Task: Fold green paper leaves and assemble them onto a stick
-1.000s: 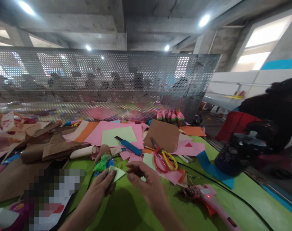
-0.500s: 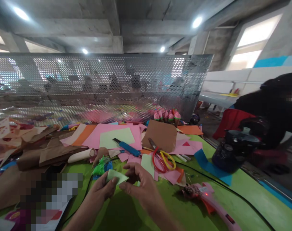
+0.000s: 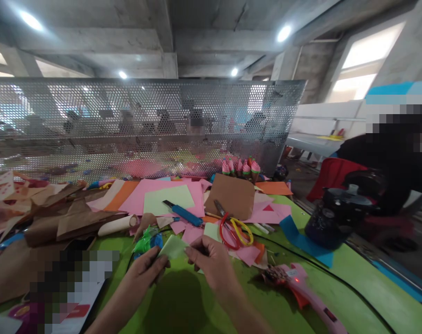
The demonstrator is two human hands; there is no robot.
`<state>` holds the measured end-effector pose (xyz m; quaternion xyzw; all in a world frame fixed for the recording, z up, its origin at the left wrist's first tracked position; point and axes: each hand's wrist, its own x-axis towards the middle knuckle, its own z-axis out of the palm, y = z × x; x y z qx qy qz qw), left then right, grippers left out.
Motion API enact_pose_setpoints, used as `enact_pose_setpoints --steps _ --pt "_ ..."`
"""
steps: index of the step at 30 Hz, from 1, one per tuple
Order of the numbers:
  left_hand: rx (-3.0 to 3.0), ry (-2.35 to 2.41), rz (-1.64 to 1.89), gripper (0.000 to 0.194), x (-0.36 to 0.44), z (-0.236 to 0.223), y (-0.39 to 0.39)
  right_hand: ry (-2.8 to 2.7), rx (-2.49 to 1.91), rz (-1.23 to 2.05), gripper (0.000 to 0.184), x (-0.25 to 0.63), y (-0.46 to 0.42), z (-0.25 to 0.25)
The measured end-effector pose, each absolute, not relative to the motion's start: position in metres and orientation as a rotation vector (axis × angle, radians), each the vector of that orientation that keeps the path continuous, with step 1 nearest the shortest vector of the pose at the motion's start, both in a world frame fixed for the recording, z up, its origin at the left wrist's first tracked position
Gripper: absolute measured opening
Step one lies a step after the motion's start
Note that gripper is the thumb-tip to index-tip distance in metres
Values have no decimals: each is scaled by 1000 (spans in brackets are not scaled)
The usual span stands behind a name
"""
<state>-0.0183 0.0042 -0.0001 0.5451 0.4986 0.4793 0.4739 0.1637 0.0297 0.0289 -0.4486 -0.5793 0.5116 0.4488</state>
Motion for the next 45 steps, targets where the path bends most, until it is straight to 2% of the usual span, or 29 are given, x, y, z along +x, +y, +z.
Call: enact_pose_setpoints --steps 18,25,33,45 --pt "1165 1066 1205 43 -26 2 12 -1351 -1159 1289 43 166 35 22" --pt "1120 1133 1318 41 -31 12 6 -1408 -1159 1233 40 167 36 24" --pt "1273 1062 1183 40 -18 5 5 -1577 -1152 1125 30 154 26 14" --pt "1280 1078 1216 31 -15 3 7 -1660 -1093 1160 27 151 28 18"
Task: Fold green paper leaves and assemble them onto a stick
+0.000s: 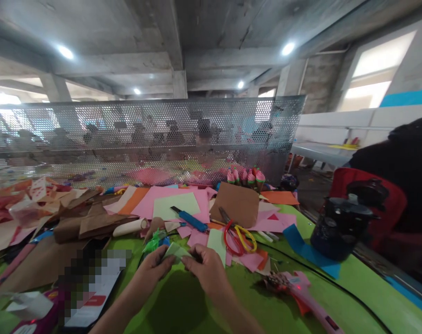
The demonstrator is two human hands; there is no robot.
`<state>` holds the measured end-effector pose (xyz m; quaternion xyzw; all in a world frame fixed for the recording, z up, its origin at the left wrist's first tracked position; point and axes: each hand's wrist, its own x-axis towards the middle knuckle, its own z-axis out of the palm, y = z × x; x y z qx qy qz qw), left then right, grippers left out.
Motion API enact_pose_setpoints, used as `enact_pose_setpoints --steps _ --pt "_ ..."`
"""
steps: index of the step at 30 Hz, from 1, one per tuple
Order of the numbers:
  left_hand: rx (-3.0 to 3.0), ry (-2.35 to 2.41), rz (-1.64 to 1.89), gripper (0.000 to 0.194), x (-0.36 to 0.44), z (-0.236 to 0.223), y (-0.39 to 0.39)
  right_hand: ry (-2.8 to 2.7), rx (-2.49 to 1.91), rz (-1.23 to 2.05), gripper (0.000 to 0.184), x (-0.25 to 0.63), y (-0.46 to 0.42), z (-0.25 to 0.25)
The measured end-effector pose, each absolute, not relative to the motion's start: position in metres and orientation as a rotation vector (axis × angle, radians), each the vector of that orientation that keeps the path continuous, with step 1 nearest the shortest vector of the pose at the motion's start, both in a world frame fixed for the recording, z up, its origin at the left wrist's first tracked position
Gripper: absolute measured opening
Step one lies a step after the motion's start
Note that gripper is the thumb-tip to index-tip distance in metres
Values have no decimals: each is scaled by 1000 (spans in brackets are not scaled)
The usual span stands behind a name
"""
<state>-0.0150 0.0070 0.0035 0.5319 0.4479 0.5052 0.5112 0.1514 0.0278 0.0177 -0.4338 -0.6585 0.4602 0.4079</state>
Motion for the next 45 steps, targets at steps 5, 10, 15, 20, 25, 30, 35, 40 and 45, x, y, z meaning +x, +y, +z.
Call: enact_pose_setpoints --steps 5,10,15,20,25,30,35,40,45 --pt "1275 1110 1184 32 -12 1 5 -1692 -1137 1063 23 153 27 18" --pt "1361 1154 1219 24 -12 -2 9 -1696 -1152 1030 21 153 27 19" --pt "1405 1181 1235 22 -15 -3 10 -1624 -1124 1112 23 154 27 18" --pt "1441 1109 1190 24 -15 -3 10 -1582 -1095 1183 30 157 30 16" --pt "1420 1111 1179 22 -16 -2 12 -1541 -1075 1242 37 158 33 16" --pt "1357 1127 1145 28 -19 -1 11 -1483 -1064 1260 38 160 36 15" --pt "1345 1092 1161 32 -20 4 9 -1434 -1036 1236 38 165 36 20" --pt "1308 1112 1222 37 -25 5 13 -1374 -1026 1174 34 172 35 29" --pt "1252 1127 1281 41 -28 4 15 -1347 -1039 1144 28 177 37 35"
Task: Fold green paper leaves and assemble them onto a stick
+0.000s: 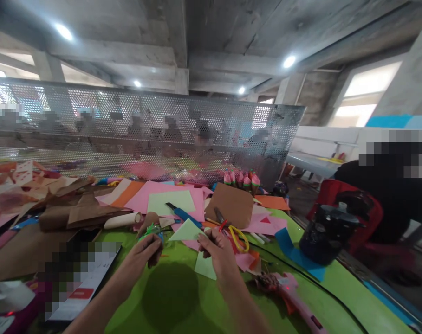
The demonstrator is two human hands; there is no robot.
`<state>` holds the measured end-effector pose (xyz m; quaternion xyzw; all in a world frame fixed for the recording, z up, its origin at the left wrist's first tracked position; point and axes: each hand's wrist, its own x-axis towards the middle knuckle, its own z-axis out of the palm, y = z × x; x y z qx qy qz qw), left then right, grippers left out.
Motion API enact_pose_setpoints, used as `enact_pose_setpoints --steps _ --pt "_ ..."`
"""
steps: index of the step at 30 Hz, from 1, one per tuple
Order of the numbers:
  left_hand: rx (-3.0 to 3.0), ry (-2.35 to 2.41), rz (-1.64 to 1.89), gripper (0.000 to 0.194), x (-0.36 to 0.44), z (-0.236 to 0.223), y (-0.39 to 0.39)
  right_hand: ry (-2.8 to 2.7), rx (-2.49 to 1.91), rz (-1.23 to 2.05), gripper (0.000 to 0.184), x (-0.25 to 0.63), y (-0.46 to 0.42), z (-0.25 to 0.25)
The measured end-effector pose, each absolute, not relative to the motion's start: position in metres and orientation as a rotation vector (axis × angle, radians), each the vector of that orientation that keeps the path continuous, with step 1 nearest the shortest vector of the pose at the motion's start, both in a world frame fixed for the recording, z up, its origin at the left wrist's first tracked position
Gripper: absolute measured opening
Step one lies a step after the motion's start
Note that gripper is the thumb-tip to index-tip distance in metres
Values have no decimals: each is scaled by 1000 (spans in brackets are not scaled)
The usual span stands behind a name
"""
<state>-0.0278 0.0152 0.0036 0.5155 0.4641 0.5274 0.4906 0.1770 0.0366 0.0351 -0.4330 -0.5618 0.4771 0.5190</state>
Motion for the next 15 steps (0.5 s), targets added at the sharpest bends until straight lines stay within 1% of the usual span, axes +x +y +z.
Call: enact_pose_setpoints --steps 4,11,15 --pt "1279 1090 1283 42 -24 3 13 -1382 -1035 1158 30 175 35 35" --pt "1276 1092 1344 29 -22 3 15 -1433 -1013 1194 35 171 39 27" --pt "1236 1087 1327 31 -21 5 11 -1456 -1019 1185 36 170 38 27"
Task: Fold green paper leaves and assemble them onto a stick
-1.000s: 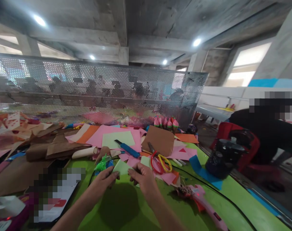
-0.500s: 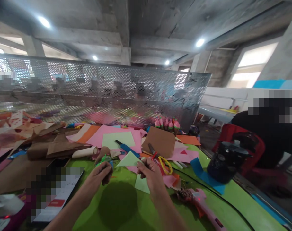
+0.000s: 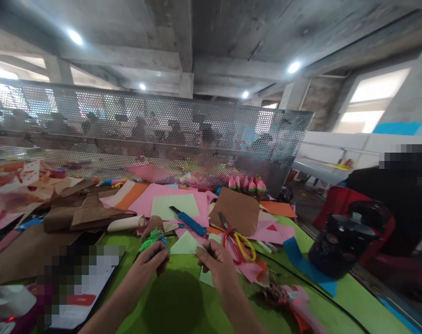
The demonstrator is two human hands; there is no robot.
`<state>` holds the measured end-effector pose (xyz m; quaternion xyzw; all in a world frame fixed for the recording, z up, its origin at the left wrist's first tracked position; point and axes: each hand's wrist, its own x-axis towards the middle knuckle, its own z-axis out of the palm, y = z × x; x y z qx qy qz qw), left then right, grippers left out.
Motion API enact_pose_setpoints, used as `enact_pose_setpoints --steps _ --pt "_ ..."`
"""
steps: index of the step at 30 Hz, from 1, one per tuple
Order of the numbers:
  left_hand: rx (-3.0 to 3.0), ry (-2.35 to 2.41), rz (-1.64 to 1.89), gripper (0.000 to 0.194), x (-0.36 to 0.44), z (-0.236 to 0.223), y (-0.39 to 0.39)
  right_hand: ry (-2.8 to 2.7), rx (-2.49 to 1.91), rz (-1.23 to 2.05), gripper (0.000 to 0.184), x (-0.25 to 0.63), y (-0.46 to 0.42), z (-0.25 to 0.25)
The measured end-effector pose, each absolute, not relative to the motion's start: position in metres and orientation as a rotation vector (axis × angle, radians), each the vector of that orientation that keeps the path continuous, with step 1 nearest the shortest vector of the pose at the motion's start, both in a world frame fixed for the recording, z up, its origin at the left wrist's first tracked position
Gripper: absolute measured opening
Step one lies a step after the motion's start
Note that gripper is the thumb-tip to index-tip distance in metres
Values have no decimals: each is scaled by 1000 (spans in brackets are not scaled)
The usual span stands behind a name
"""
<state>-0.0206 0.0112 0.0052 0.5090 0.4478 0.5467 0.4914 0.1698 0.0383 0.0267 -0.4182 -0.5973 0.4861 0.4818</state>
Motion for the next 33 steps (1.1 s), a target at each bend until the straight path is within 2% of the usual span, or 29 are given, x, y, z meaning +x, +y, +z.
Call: enact_pose_setpoints --steps 9,13,16,22,28,33 --pt "1305 1014 1352 34 -20 8 13 -1687 -1085 1121 29 157 24 25" --pt "1356 1016 1399 30 -19 7 13 -1788 -1062 1092 19 155 24 39" --pt "1423 1038 1393 25 -17 8 10 -1835 -1048 1079 29 153 27 50" --pt "1562 1136 1317 22 -12 11 13 -1825 -1005 1096 15 151 40 48" --pt "1664 1198 1125 17 -10 14 13 -1678 -988 1175 21 160 42 34" --pt "1697 1250 1112 19 -7 6 11 -1686 -995 1277 23 165 41 30"
